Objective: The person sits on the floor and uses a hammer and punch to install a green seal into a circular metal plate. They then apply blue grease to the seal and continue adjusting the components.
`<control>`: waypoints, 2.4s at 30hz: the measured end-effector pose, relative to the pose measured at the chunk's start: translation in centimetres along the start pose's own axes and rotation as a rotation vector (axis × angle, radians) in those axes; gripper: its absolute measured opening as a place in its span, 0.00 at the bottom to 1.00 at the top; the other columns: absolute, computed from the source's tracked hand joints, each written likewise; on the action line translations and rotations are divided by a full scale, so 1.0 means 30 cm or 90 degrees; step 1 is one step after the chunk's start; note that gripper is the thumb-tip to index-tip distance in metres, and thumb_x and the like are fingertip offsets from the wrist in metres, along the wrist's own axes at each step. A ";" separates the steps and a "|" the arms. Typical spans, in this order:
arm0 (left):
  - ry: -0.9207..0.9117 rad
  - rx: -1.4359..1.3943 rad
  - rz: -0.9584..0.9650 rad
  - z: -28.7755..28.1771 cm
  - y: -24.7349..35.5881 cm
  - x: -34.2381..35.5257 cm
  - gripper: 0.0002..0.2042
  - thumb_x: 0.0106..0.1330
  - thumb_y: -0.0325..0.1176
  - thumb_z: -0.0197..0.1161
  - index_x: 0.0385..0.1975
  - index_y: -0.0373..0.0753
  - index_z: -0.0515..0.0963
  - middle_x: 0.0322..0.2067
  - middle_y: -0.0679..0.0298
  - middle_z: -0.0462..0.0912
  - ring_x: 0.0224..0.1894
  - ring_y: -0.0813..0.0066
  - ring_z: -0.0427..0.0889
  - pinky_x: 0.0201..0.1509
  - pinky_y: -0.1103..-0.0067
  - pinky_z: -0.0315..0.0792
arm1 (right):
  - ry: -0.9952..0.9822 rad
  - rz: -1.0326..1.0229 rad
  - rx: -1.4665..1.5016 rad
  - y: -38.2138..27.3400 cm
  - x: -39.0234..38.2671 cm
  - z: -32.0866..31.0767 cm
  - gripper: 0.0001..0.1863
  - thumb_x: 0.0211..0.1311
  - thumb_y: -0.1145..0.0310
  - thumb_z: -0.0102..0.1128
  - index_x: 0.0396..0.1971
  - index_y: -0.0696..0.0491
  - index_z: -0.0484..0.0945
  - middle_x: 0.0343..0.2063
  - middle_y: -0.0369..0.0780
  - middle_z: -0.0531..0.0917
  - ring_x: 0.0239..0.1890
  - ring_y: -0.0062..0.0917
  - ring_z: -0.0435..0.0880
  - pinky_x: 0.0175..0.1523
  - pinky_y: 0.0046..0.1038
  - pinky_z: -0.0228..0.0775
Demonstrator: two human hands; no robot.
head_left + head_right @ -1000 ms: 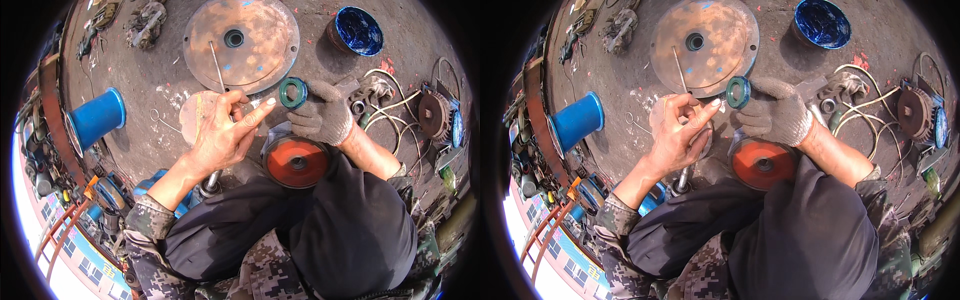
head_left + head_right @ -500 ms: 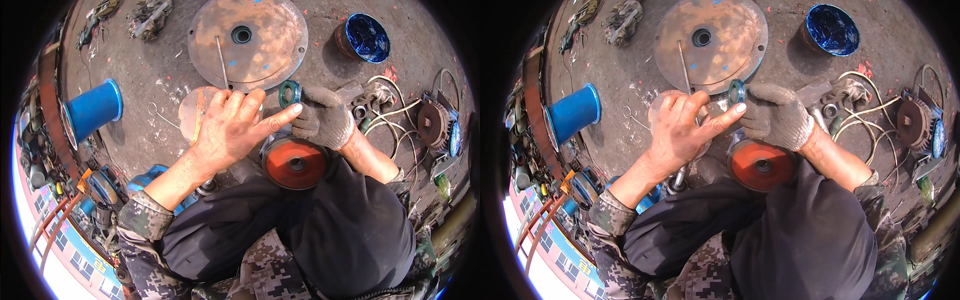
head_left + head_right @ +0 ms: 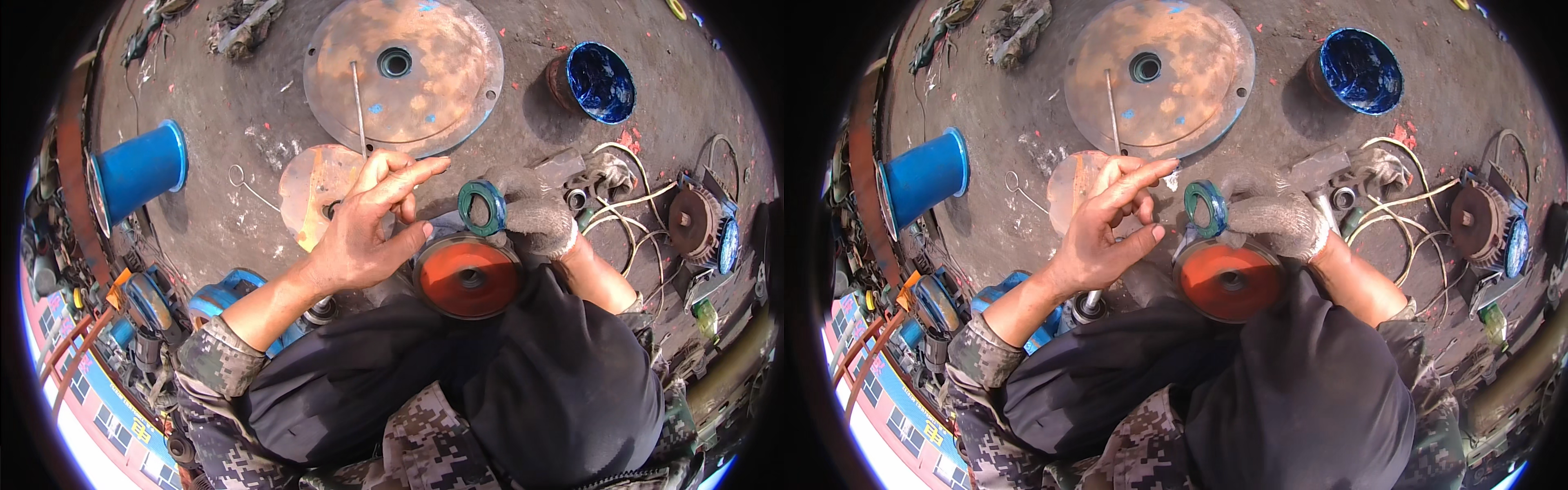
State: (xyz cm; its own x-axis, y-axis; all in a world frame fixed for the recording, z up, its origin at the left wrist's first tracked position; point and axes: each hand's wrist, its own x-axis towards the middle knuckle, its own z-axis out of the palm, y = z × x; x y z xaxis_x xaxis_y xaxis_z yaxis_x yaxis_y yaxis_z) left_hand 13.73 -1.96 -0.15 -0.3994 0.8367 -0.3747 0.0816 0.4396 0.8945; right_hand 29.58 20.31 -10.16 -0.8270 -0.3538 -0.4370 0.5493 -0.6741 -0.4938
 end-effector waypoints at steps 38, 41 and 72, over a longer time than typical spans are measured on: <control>-0.029 0.094 0.059 -0.012 0.016 0.033 0.39 0.56 0.18 0.66 0.73 0.45 0.70 0.53 0.56 0.64 0.43 0.71 0.71 0.48 0.75 0.75 | -0.024 -0.169 0.081 -0.005 0.050 0.033 0.17 0.68 0.69 0.61 0.54 0.59 0.80 0.43 0.38 0.85 0.40 0.20 0.83 0.42 0.22 0.75; -0.043 0.221 0.156 -0.027 0.007 0.032 0.39 0.57 0.18 0.66 0.74 0.45 0.69 0.53 0.53 0.64 0.43 0.68 0.73 0.47 0.73 0.76 | 0.058 -0.393 -0.354 0.010 0.068 0.044 0.13 0.65 0.79 0.64 0.49 0.57 0.83 0.43 0.37 0.86 0.43 0.20 0.84 0.48 0.23 0.78; -0.118 0.013 0.017 0.043 0.061 0.005 0.45 0.60 0.20 0.69 0.79 0.38 0.56 0.54 0.60 0.64 0.42 0.74 0.69 0.52 0.77 0.71 | 0.129 -0.134 0.168 0.000 0.081 0.071 0.18 0.71 0.60 0.61 0.53 0.55 0.79 0.36 0.33 0.82 0.35 0.15 0.77 0.39 0.18 0.68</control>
State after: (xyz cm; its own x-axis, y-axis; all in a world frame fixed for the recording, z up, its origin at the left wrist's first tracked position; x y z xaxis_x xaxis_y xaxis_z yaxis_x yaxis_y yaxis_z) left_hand 14.99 -0.61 1.11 -0.2216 0.8935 -0.3907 0.1088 0.4208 0.9006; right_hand 27.31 18.08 -9.63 -0.8635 -0.0731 -0.4990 0.2989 -0.8712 -0.3895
